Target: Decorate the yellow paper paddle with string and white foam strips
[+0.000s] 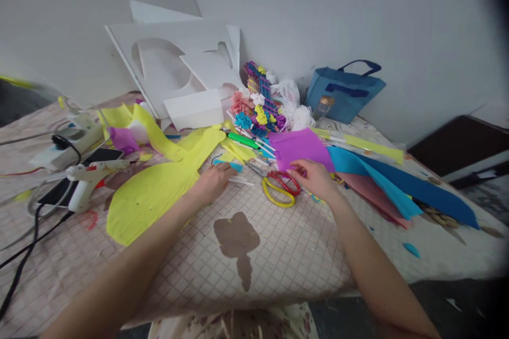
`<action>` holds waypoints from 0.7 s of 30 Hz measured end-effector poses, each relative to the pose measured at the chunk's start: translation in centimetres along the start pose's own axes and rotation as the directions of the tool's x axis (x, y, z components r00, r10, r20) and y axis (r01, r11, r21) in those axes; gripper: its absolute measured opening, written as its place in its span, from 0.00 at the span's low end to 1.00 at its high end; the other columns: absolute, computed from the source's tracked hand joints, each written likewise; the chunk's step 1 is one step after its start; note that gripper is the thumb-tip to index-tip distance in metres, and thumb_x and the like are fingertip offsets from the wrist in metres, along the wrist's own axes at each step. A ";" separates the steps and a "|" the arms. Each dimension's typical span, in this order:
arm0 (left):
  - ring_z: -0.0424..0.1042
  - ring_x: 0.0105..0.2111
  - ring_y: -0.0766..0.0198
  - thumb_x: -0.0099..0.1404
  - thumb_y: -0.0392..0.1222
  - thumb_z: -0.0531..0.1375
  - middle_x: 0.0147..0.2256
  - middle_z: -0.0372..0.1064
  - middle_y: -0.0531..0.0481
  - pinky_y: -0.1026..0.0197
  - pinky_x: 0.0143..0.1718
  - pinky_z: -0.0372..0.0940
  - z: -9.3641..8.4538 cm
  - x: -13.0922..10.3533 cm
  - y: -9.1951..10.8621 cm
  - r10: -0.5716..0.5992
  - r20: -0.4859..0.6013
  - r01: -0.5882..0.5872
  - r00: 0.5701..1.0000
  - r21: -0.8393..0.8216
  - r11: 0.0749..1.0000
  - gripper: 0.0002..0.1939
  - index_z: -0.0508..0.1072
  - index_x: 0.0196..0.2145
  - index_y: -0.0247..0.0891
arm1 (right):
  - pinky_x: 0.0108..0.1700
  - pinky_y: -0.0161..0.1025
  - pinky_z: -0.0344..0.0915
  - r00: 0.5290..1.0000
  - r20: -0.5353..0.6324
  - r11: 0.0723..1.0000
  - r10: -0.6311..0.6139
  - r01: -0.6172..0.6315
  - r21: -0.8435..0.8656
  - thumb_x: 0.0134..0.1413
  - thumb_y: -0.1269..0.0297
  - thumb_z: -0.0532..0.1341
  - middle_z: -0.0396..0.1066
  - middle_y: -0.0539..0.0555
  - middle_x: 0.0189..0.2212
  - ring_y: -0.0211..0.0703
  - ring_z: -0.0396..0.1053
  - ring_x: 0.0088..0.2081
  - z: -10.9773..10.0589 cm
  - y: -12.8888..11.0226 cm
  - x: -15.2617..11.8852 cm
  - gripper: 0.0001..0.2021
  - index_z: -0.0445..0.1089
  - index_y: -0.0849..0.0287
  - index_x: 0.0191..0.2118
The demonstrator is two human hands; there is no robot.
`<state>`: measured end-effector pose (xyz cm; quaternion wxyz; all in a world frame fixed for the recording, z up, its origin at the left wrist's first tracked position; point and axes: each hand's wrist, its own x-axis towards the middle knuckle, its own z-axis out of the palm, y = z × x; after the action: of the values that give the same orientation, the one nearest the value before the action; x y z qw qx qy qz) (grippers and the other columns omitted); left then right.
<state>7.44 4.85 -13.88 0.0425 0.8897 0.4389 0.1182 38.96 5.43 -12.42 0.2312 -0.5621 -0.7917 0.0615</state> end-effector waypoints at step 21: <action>0.70 0.45 0.55 0.59 0.26 0.54 0.43 0.68 0.42 0.53 0.48 0.64 0.1 0.0 -0.2 0.031 0.019 -0.032 0.999 0.047 0.998 0.15 0.69 0.44 0.34 | 0.36 0.38 0.65 0.980 -0.002 0.970 0.198 -0.196 0.146 0.54 0.57 0.59 0.76 0.56 0.32 0.43 0.72 0.32 -3.1 3.5 0.0 0.12 0.72 0.60 0.38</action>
<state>7.32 4.93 -13.98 0.0238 0.8983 0.4271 0.1002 43.36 6.16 -10.91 0.2707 -0.6201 -0.7235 0.1372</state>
